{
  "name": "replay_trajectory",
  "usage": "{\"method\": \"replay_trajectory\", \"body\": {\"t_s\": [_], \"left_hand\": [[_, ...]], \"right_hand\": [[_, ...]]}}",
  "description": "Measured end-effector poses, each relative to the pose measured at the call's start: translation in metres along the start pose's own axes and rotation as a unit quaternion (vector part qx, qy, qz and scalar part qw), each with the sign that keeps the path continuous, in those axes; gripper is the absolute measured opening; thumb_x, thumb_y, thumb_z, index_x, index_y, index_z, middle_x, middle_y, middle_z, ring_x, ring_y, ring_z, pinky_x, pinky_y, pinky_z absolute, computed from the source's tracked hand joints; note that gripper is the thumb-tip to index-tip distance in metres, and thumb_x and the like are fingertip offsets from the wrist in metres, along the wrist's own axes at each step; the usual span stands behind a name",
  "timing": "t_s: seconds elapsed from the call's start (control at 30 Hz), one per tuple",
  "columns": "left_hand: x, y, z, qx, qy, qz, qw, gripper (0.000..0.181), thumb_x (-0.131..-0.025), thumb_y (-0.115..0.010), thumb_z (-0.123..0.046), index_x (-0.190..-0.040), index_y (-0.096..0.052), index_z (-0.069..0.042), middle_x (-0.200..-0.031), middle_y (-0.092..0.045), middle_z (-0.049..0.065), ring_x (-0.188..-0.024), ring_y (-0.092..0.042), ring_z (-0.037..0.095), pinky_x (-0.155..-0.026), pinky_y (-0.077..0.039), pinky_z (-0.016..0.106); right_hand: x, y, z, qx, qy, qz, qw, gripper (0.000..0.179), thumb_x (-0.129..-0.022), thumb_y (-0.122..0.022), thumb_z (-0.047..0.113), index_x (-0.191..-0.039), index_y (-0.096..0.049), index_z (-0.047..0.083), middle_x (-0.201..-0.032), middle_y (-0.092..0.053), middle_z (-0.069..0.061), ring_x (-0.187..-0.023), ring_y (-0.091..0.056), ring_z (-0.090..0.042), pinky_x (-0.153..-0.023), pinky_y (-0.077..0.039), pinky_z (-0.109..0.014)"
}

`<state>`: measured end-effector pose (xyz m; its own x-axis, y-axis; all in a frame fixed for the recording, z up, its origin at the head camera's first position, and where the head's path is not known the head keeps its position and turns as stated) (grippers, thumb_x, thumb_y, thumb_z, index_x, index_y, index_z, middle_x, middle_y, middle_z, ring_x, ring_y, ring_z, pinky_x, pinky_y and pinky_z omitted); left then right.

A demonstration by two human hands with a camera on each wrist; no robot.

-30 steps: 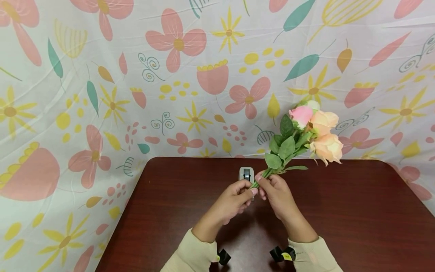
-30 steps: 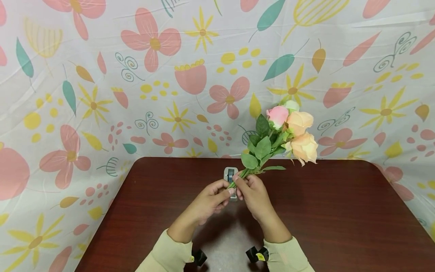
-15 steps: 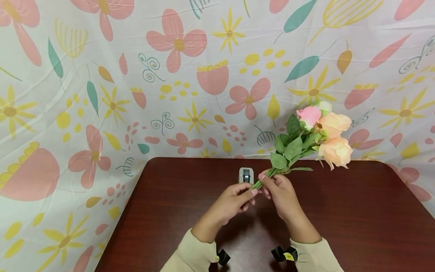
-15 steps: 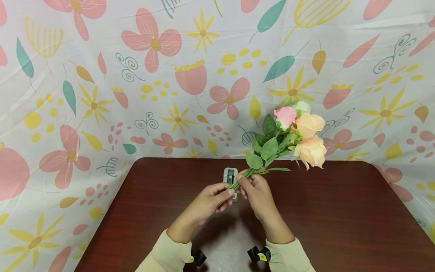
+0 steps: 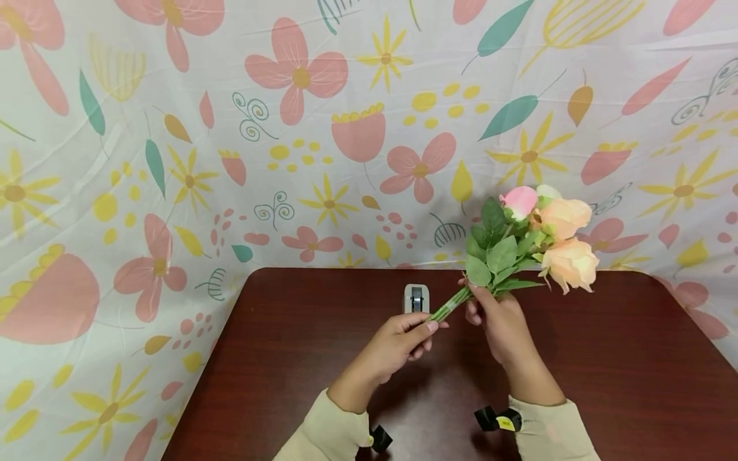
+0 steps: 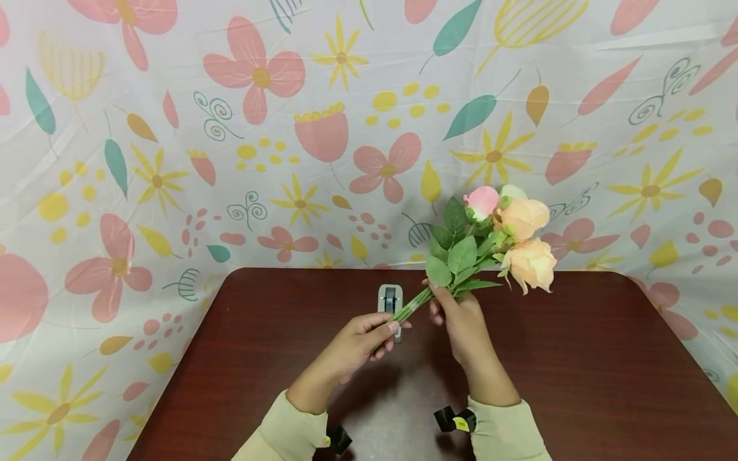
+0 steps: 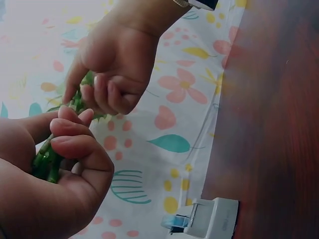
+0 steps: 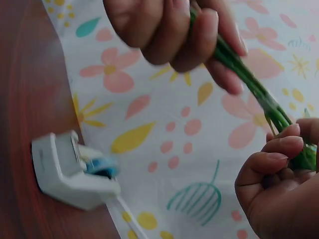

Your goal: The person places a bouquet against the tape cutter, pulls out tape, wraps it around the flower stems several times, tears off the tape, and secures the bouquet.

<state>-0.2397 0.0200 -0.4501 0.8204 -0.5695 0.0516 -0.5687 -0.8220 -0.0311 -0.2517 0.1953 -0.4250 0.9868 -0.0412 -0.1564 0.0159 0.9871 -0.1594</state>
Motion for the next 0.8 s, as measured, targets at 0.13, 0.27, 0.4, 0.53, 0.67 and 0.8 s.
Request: {"method": "replay_trajectory", "body": {"t_s": [0.13,0.27,0.4,0.53,0.67,0.8], "left_hand": [[-0.001,0.0,0.002,0.005,0.007,-0.001,1.0,0.029,-0.104,-0.058,-0.024,-0.123,-0.071,-0.006,-0.074,-0.057,-0.002,-0.059,-0.045,0.006,-0.056,-0.038,0.019],[0.0,0.003,0.006,0.001,0.016,-0.004,0.9999,0.03,-0.103,-0.06,-0.022,-0.13,-0.068,-0.011,-0.084,-0.068,0.003,-0.064,-0.055,0.006,-0.062,-0.042,0.023],[-0.001,0.004,0.011,-0.012,0.02,-0.009,0.9997,0.032,-0.101,-0.063,-0.019,-0.133,-0.067,-0.018,-0.101,-0.075,0.015,-0.076,-0.066,0.008,-0.071,-0.05,0.025],[-0.003,0.005,0.014,-0.089,0.006,-0.014,0.9959,0.035,-0.095,-0.071,-0.016,-0.13,-0.069,-0.02,-0.109,-0.074,0.009,-0.085,-0.065,0.005,-0.075,-0.053,0.023],[-0.005,0.004,0.019,-0.2,0.0,-0.015,0.9797,0.038,-0.092,-0.075,-0.02,-0.13,-0.07,-0.023,-0.112,-0.072,-0.003,-0.084,-0.06,0.0,-0.071,-0.051,0.02],[-0.008,0.001,0.024,-0.253,0.004,-0.009,0.9674,0.037,-0.091,-0.076,-0.021,-0.128,-0.071,-0.023,-0.111,-0.07,-0.005,-0.084,-0.058,-0.002,-0.072,-0.049,0.019]], "right_hand": [[-0.001,0.01,0.0,-0.021,0.011,0.003,0.9997,0.021,-0.106,-0.053,0.019,-0.12,-0.063,0.006,-0.083,-0.063,0.007,-0.058,-0.048,-0.009,-0.056,-0.039,-0.028],[0.0,0.021,-0.004,-0.03,0.007,0.006,0.9995,0.022,-0.106,-0.054,0.018,-0.126,-0.061,0.012,-0.102,-0.07,0.01,-0.066,-0.057,-0.008,-0.061,-0.048,-0.024],[0.0,0.032,-0.009,-0.028,0.007,0.006,0.9996,0.024,-0.106,-0.054,0.016,-0.129,-0.058,0.015,-0.11,-0.072,0.012,-0.068,-0.061,-0.007,-0.063,-0.052,-0.022],[0.001,0.04,-0.017,-0.004,-0.005,0.009,0.9999,0.021,-0.106,-0.054,0.018,-0.126,-0.06,0.018,-0.109,-0.071,0.014,-0.068,-0.063,-0.006,-0.063,-0.054,-0.022],[0.004,0.046,-0.027,0.02,-0.027,0.01,0.9994,0.018,-0.106,-0.054,0.02,-0.122,-0.062,0.021,-0.106,-0.071,0.015,-0.069,-0.064,-0.007,-0.065,-0.055,-0.023],[0.007,0.052,-0.041,0.057,-0.065,0.007,0.9962,0.017,-0.106,-0.054,0.024,-0.119,-0.065,0.022,-0.096,-0.071,0.011,-0.07,-0.063,-0.008,-0.066,-0.055,-0.024]]}}
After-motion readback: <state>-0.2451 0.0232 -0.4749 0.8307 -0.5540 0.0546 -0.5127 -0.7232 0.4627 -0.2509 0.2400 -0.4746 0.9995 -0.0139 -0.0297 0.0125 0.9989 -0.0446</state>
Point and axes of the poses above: each hand's wrist, its own x-axis away from the middle knuckle, its own y-axis out of the back of the hand, z = x × y, the point moved 6 cm from there along -x, towards the middle knuckle
